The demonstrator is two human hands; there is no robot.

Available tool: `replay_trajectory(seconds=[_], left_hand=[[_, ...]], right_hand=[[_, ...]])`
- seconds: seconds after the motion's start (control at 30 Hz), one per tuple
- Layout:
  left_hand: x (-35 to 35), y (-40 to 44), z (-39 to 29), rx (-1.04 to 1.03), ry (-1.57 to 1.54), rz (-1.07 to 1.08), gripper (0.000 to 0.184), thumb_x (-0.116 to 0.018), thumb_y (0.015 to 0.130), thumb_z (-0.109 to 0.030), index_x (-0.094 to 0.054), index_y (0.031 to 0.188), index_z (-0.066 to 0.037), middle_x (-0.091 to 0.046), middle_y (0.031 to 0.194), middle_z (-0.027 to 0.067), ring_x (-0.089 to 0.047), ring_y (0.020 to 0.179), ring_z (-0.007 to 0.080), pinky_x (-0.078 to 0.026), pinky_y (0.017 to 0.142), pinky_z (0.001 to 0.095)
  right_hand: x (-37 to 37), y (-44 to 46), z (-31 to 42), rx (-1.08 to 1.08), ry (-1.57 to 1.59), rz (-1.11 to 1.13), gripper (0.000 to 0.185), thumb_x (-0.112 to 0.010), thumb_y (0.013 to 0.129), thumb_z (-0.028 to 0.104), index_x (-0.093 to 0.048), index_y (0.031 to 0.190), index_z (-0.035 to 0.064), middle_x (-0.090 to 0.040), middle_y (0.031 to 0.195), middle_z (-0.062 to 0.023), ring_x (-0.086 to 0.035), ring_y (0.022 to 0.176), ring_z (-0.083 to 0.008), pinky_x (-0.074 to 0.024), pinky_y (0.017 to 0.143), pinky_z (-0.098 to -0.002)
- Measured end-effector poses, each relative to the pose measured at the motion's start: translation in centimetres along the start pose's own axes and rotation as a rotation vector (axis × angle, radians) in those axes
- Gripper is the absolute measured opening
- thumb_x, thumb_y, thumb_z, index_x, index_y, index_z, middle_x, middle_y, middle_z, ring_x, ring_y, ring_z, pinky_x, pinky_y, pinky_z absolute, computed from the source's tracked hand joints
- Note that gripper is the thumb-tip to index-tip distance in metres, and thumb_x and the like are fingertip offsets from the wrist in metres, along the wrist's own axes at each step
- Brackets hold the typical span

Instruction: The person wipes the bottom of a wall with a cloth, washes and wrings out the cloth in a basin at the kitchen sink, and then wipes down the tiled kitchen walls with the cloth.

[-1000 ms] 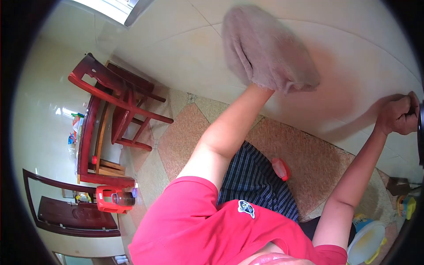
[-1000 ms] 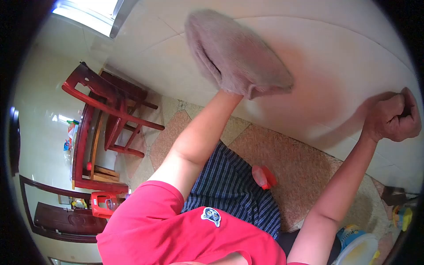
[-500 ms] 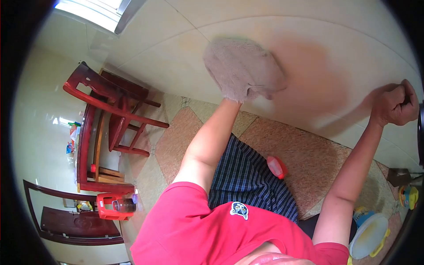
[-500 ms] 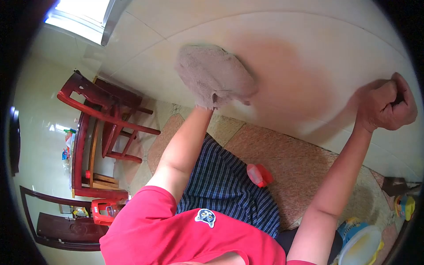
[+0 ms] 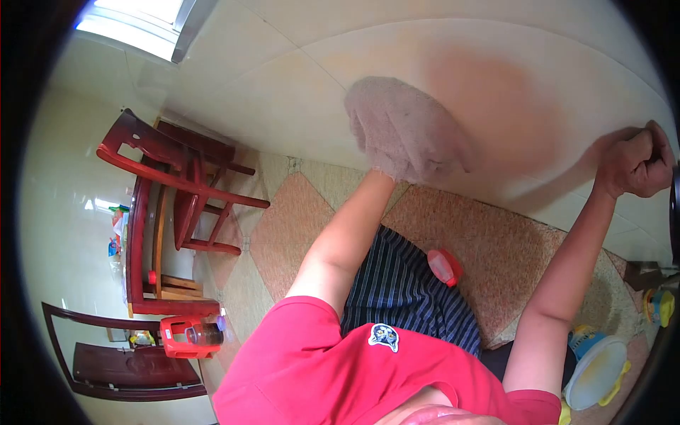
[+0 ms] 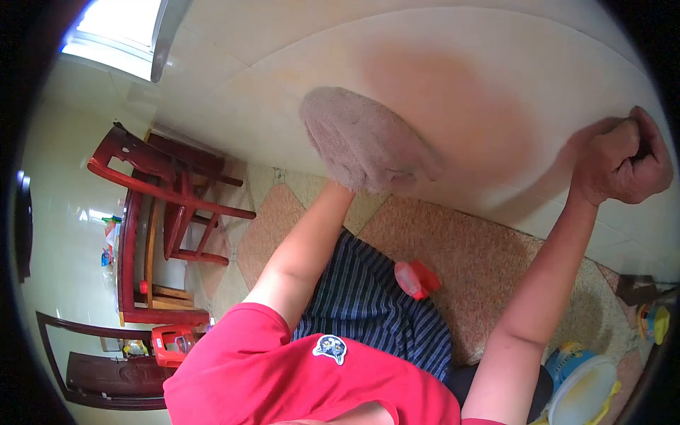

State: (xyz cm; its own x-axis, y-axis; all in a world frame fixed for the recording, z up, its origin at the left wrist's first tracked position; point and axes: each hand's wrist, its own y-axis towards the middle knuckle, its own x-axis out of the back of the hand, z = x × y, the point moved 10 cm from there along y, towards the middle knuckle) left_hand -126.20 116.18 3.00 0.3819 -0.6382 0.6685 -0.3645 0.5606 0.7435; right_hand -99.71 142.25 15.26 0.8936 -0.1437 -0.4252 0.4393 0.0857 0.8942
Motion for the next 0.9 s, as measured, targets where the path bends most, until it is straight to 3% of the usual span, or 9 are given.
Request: replay_trajectory(seconds=[0.13,0.27,0.37,0.47,0.67,0.73,0.8,0.9], left_hand=[[1.0,1.3,1.3,0.035,0.017,-0.019,0.064,-0.045,0.092,-0.042,-0.024,0.144,-0.011,-0.025,0.148,0.0096,-0.022,0.136,0.0287,-0.013,0.113,0.0396],[0.1,3.7,6.4,0.185,0.057,-0.027,0.063,-0.044,0.092,-0.042,-0.025,0.143,-0.011,-0.026,0.148,0.0096,-0.022,0.136,0.0287,-0.014,0.113,0.0398],[1.2,4.1,9.9,0.285,0.04,-0.032,0.063,-0.044,0.092,-0.042,-0.026,0.143,-0.011,-0.027,0.148,0.0096,-0.023,0.136,0.0288,-0.015,0.113,0.04],[0.9,3.2,13.9,0.428,0.027,-0.03,0.062,-0.043,0.092,-0.042,-0.026,0.143,-0.011,-0.027,0.147,0.0096,-0.024,0.135,0.0289,-0.016,0.113,0.0402],[-1.0,-1.3,7.1,0.51,-0.083,-0.11,0.061,-0.042,0.092,-0.043,-0.027,0.142,-0.01,-0.028,0.147,0.0097,-0.025,0.135,0.029,-0.017,0.112,0.0405],[-2.1,-1.8,3.5,0.475,-0.13,-0.116,0.061,-0.042,0.092,-0.043,-0.028,0.142,-0.01,-0.028,0.147,0.0097,-0.025,0.134,0.029,-0.017,0.112,0.0407],[-3.2,-1.8,1.1,0.447,-0.174,-0.111,0.061,-0.041,0.092,-0.043,-0.028,0.142,-0.01,-0.029,0.147,0.0097,-0.026,0.134,0.0291,-0.018,0.112,0.0408],[-4.1,-2.1,1.6,0.475,-0.233,-0.128,0.06,-0.041,0.092,-0.043,-0.029,0.141,-0.01,-0.029,0.147,0.0097,-0.026,0.134,0.0291,-0.019,0.111,0.041]], right_hand=[[-0.2,-0.1,0.4,0.033,0.001,0.011,0.008,-0.041,0.084,0.001,-0.049,0.084,-0.0006,-0.046,0.086,-0.009,-0.043,0.072,-0.021,-0.0381,0.069,-0.0332],[-0.1,-0.3,-0.2,-0.023,0.136,-0.028,0.008,-0.041,0.085,0.0,-0.049,0.085,-0.0008,-0.046,0.086,-0.0088,-0.043,0.073,-0.0204,-0.0384,0.068,-0.0323],[0.0,-0.1,0.3,0.043,0.055,-0.005,0.008,-0.041,0.085,-0.001,-0.049,0.086,-0.0007,-0.046,0.087,-0.0087,-0.043,0.073,-0.0202,-0.0384,0.068,-0.0319],[-0.1,0.0,0.3,-0.097,0.167,-0.052,0.009,-0.041,0.084,-0.001,-0.05,0.085,-0.0001,-0.046,0.087,-0.0086,-0.043,0.072,-0.0203,-0.0384,0.068,-0.0319],[0.0,0.3,1.2,0.154,-0.154,0.048,0.008,-0.04,0.085,0.001,-0.048,0.086,0.0004,-0.046,0.084,-0.008,-0.042,0.072,-0.0199,-0.0383,0.068,-0.0324],[-2.3,0.9,-0.5,-0.257,-0.775,0.35,0.007,-0.04,0.085,0.001,-0.047,0.086,0.0004,-0.046,0.083,-0.0078,-0.042,0.071,-0.0193,-0.0386,0.068,-0.0329],[-1.6,0.5,-1.1,-0.516,-1.062,0.444,0.006,-0.04,0.085,0.001,-0.046,0.086,0.0003,-0.046,0.082,-0.0075,-0.042,0.071,-0.0188,-0.039,0.069,-0.0333],[-1.5,0.7,0.0,-0.625,-0.92,0.276,0.005,-0.041,0.084,0.0,-0.046,0.086,-0.0002,-0.045,0.082,-0.0072,-0.042,0.072,-0.0185,-0.0396,0.07,-0.0333]])
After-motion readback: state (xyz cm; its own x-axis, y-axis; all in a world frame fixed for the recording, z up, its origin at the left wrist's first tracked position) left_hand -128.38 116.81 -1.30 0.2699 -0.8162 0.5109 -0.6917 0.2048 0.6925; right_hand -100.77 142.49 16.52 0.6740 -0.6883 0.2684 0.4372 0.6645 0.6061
